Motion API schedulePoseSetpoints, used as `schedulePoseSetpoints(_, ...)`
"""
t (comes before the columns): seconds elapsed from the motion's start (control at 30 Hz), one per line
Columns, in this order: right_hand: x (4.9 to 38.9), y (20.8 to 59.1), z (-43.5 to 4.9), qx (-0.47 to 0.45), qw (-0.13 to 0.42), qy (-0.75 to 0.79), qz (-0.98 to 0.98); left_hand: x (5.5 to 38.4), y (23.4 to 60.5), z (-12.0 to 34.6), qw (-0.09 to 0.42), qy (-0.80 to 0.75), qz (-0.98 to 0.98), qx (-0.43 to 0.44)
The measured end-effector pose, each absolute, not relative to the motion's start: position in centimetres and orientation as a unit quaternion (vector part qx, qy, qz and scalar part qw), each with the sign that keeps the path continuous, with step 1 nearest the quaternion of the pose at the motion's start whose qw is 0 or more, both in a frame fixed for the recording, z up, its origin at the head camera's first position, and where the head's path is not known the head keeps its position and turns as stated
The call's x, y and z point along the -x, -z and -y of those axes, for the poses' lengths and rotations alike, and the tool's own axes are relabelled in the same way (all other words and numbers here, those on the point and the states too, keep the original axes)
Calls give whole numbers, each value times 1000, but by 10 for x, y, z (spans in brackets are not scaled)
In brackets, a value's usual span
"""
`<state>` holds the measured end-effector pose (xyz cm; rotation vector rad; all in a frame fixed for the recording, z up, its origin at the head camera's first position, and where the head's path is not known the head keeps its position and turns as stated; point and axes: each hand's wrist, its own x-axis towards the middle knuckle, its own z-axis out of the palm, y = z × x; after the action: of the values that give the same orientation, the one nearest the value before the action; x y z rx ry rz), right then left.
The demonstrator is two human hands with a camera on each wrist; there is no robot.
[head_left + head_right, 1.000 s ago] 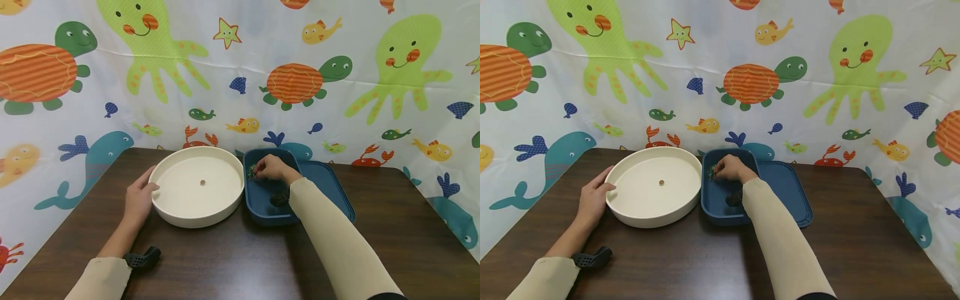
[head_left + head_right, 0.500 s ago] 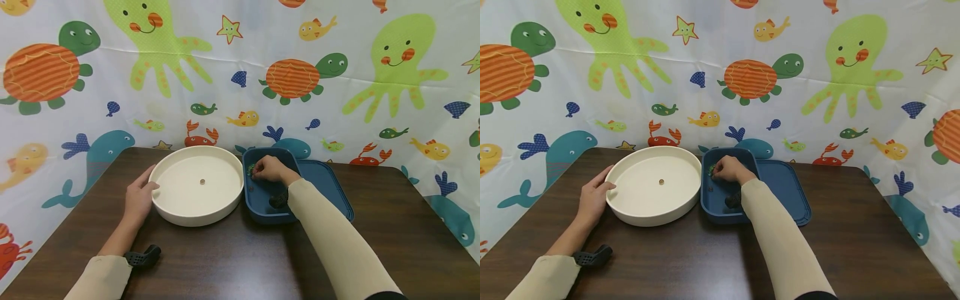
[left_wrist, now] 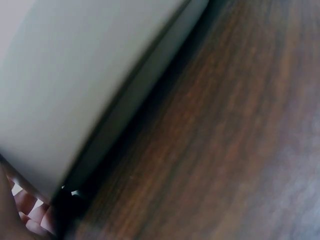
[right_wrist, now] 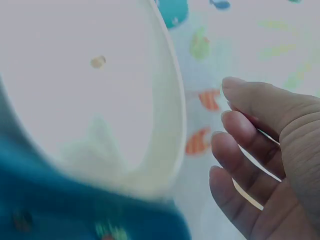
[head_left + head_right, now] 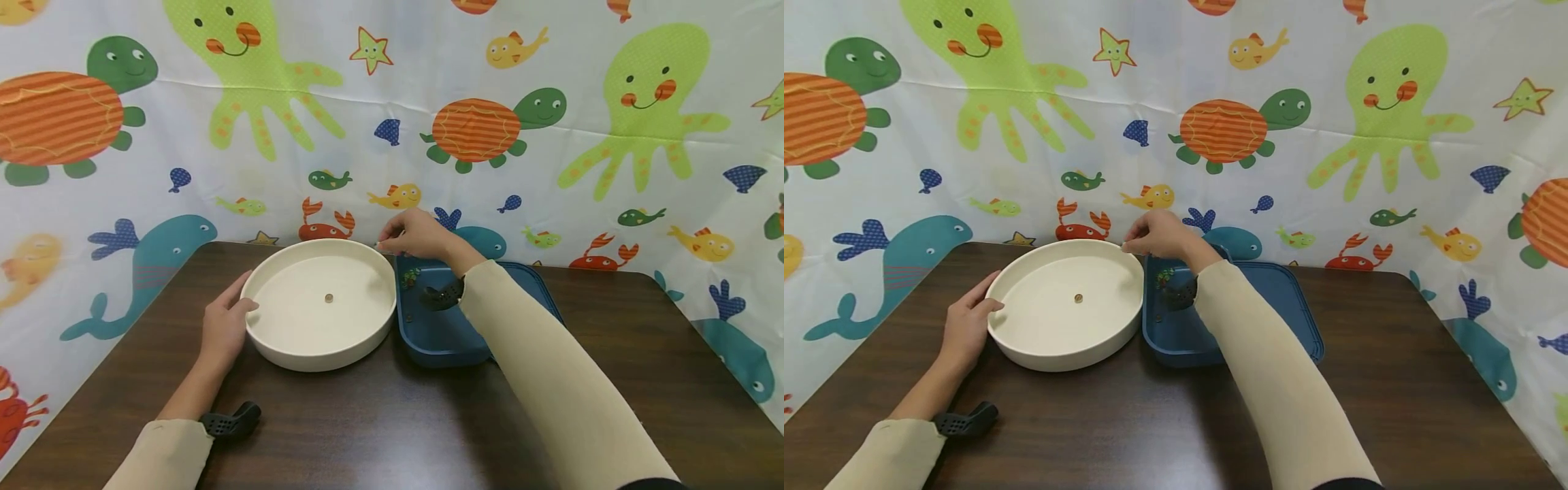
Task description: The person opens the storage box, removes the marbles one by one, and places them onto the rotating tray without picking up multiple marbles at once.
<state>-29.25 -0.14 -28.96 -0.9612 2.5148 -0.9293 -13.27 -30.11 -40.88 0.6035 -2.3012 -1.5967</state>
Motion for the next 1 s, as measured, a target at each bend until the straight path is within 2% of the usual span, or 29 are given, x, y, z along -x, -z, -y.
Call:
schedulePoseSetpoints(0.23, 288, 304, 67, 381, 173, 314, -852, 159, 405, 317, 127, 546, 804, -200)
schedulePoseSetpoints(0.43, 292, 336, 104, 357, 190, 323, -855, 182, 406, 325, 108, 545, 809, -193)
schedulePoseSetpoints(0.63, 293, 361, 114, 326, 207, 322, -865, 189, 405, 324, 103, 552, 805, -190)
schedulePoseSetpoints(1.0, 295, 353, 113, 339, 185, 300, -872, 187, 403, 325, 108, 556, 804, -182)
